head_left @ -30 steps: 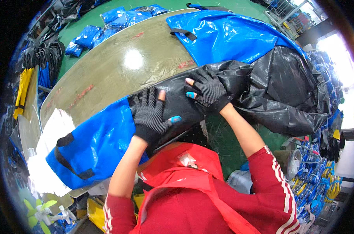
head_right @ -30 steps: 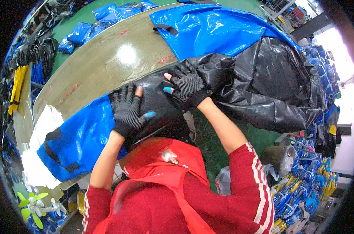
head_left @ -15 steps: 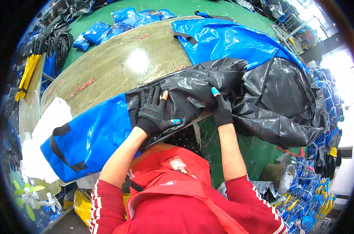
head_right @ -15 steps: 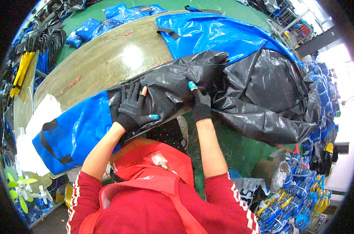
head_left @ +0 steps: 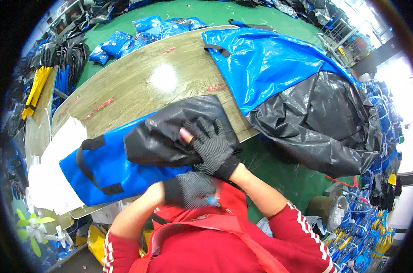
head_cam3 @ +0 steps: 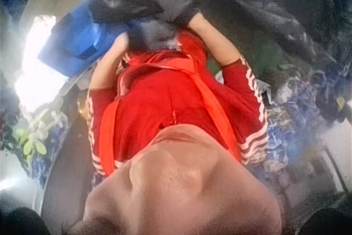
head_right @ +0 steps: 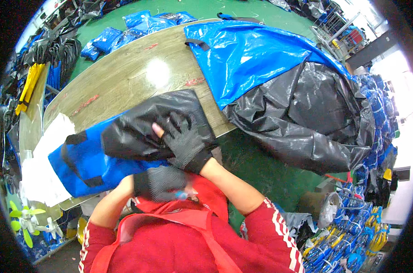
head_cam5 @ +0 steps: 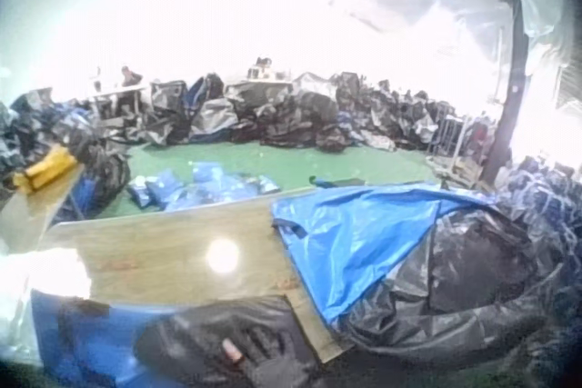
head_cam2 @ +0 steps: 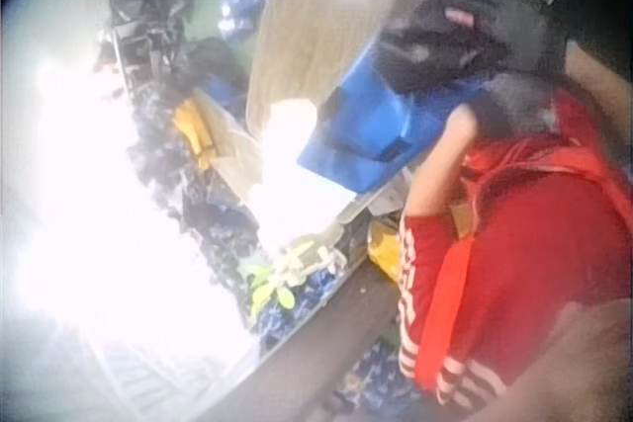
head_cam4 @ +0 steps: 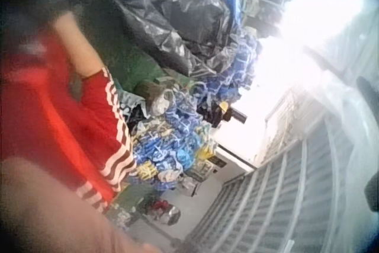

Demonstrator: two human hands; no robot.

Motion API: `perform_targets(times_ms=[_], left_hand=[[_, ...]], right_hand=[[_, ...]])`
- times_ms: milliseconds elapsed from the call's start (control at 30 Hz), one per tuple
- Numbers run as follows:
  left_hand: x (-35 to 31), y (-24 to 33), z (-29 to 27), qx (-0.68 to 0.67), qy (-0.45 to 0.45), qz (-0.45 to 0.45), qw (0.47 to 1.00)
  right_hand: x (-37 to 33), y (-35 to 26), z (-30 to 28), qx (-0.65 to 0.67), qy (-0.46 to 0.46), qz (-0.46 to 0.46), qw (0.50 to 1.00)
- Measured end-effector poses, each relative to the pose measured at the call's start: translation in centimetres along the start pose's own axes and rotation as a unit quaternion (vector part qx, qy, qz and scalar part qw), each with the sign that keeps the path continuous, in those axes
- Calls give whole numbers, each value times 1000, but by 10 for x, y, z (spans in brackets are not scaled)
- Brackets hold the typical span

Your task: The person repeatedly picks a blue and black pouch, places it into a clear plastic bag, seals the bag, and sets it aside on the table. The cycle repeats with multiple pouches in a warehouse-like setting.

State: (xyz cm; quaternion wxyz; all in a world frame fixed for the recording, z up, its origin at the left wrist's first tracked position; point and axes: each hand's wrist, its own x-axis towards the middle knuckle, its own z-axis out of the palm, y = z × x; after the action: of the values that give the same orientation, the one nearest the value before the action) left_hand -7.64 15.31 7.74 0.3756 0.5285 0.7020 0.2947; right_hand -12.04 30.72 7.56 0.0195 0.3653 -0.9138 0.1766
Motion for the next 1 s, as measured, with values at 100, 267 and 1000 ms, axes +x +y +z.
perform_targets(times_ms=[100, 267, 1000], left_hand=[[-75, -10, -9, 293, 336, -194, 874], [-66, -56, -2, 245, 399, -434, 770], [-315, -26, 175, -574, 675, -234, 401]], right_hand=[[2, -9, -1, -40, -115, 7, 993], [37, -34, 13, -38, -46, 4, 998], [71, -97, 112, -36, 58, -62, 996]])
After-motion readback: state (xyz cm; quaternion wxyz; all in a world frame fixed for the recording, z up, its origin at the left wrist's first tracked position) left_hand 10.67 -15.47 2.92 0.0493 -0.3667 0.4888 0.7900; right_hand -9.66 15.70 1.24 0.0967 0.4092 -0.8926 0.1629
